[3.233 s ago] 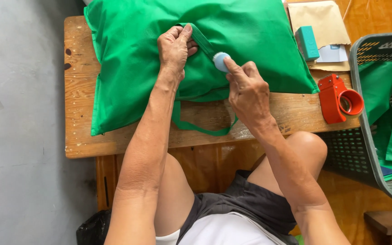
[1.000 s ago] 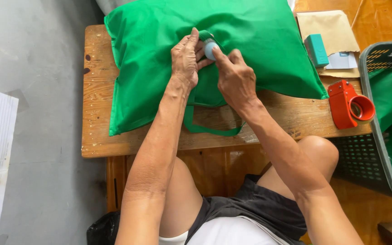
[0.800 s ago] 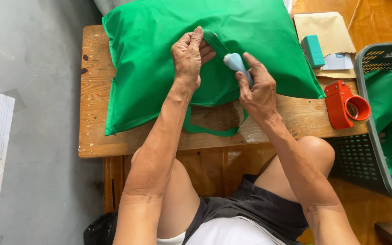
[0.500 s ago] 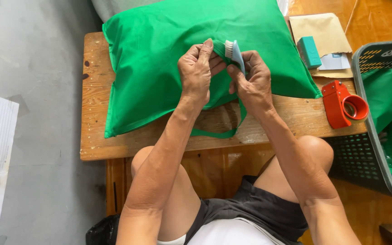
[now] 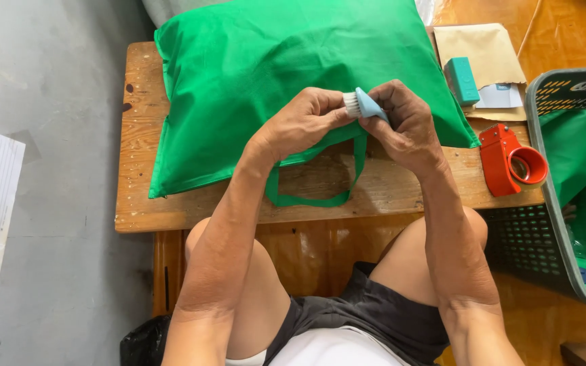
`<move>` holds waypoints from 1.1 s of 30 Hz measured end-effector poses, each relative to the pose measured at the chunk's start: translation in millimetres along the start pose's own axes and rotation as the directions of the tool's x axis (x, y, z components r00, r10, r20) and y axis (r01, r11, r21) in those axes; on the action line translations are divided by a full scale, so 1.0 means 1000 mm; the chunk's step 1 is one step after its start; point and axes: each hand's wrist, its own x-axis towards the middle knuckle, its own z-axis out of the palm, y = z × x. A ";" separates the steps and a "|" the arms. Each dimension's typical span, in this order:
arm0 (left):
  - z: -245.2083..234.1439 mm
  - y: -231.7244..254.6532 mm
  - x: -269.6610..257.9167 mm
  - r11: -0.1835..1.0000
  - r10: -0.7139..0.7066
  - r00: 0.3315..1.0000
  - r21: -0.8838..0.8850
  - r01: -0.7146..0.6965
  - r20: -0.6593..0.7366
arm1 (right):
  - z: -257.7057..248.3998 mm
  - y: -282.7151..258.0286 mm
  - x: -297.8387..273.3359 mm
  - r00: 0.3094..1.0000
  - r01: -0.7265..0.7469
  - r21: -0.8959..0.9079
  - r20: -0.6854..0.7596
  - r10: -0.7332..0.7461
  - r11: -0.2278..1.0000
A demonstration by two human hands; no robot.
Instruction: The person uses a small blue brush to clean the seams, handles, and edges of a green tote bag placed on a wooden table. The person systematically scrubs the exterior and interior edges, then flips the bag to reveal a white pillow inside before continuing to clean the seams.
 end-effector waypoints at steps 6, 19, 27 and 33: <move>-0.003 -0.001 0.008 0.873 -0.282 0.944 -0.362 0.327 0.172 | -0.002 0.008 -0.004 0.994 0.008 -0.079 -0.107 -0.016 0.997; -0.003 -0.020 0.035 0.641 -0.380 0.925 -0.726 0.251 -0.015 | 0.033 -0.046 -0.023 0.998 0.004 -0.502 -0.056 -0.038 0.865; -0.017 -0.022 0.041 0.630 -0.234 0.960 -0.728 0.269 0.152 | 0.032 -0.040 -0.009 0.955 0.109 -0.617 -0.151 -0.254 0.779; -0.034 -0.019 0.043 0.584 -0.214 0.967 -0.775 0.242 0.141 | 0.047 -0.027 -0.002 0.932 0.104 -0.621 -0.212 -0.294 0.777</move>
